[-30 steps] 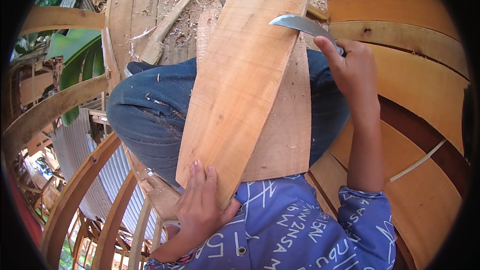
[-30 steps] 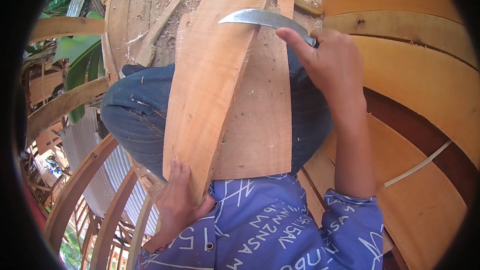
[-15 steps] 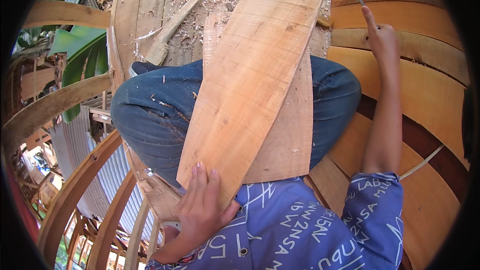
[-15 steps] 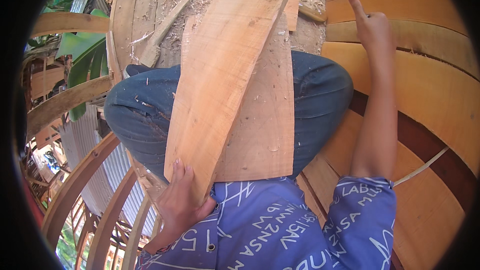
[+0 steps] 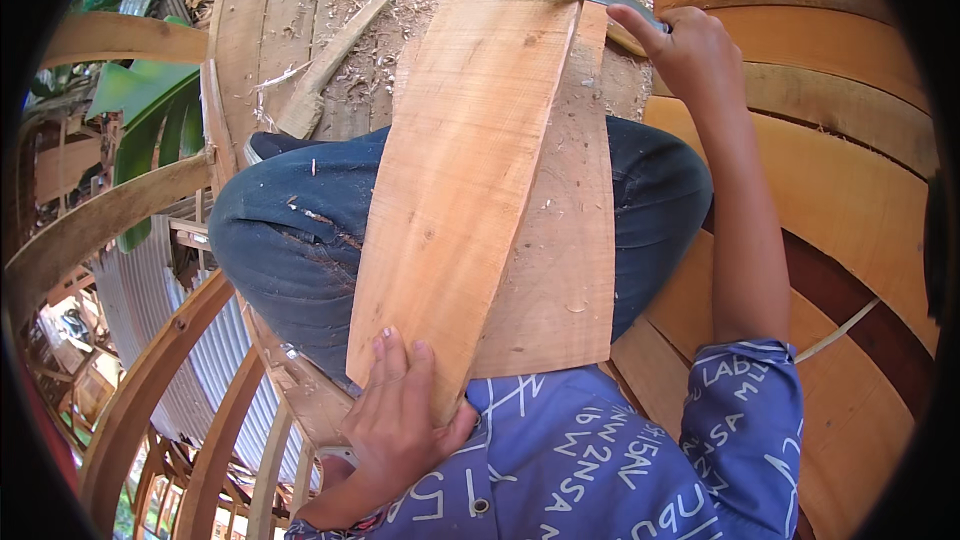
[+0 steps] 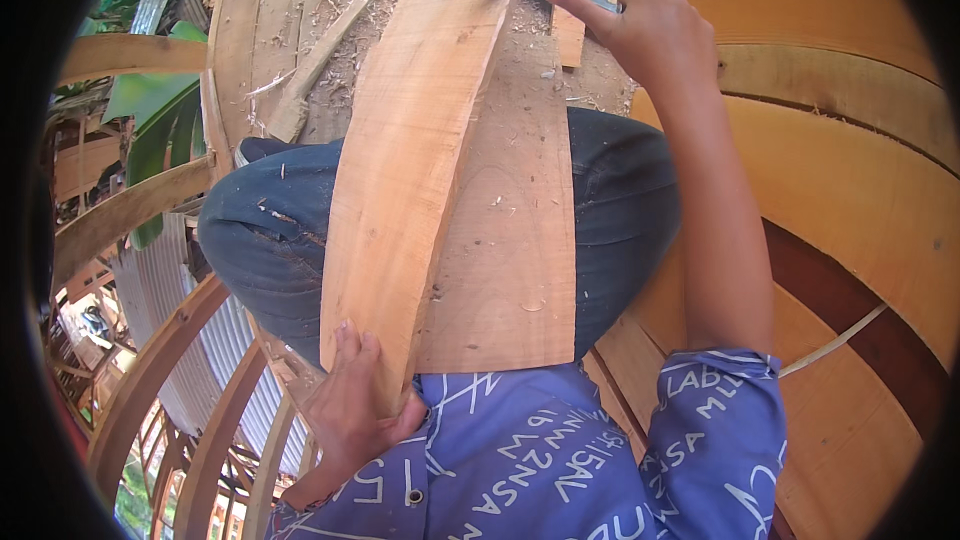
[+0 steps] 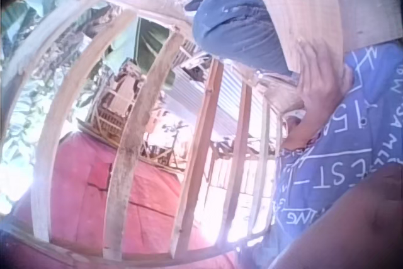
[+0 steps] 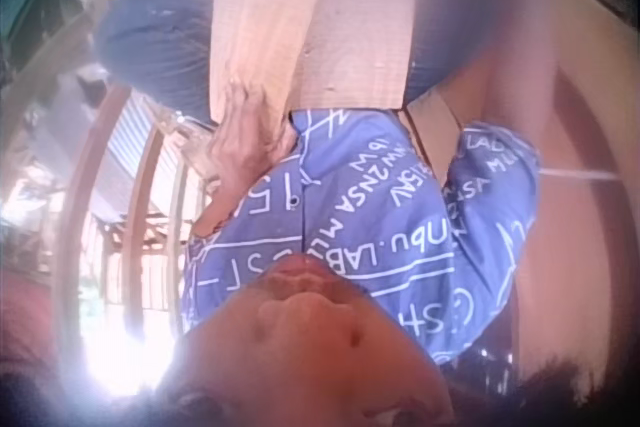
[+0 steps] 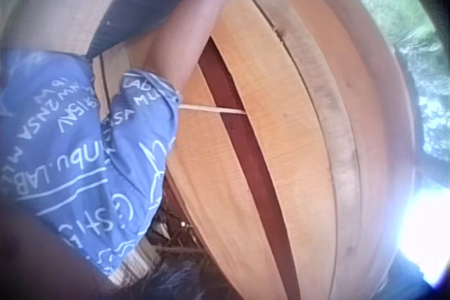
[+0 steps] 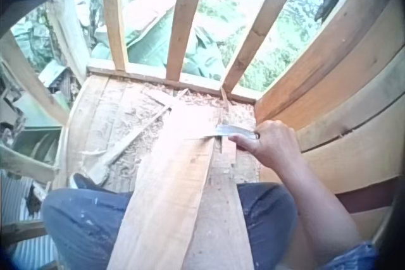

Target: The person sits cross-legged on a wooden floor and uses a curved knife to shave and smooth a rectangular wooden plank. They hold the plank with their left hand and repeatedly scrape the surface with the knife in their right hand, removing thin shavings of wood.

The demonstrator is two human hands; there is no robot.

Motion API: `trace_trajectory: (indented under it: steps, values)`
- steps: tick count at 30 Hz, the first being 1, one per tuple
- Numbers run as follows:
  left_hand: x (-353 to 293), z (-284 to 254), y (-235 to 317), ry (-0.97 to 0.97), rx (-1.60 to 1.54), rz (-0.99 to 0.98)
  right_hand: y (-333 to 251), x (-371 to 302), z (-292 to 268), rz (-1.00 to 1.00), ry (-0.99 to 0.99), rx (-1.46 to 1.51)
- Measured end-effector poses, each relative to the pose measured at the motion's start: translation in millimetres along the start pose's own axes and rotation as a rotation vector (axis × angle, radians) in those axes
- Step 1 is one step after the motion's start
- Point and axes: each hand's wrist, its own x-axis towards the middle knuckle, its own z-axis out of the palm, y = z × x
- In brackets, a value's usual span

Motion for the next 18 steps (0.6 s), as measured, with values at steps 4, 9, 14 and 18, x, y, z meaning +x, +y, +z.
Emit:
trace_trajectory:
  steps: [4,9,14,18]
  values:
    - [3,-1,3,-0.007,0.005,-0.025,5,15,15,0.064,0.108,0.011]
    - [-9,2,-10,-0.035,-0.04,0.005,89,57,9,0.379,0.08,0.222]
    - [-7,6,-4,-0.008,-0.025,-0.022,8,26,4,0.14,0.032,0.596]
    - [-11,1,-9,-0.01,-0.049,-0.033,-10,-5,7,0.292,-0.122,1.059]
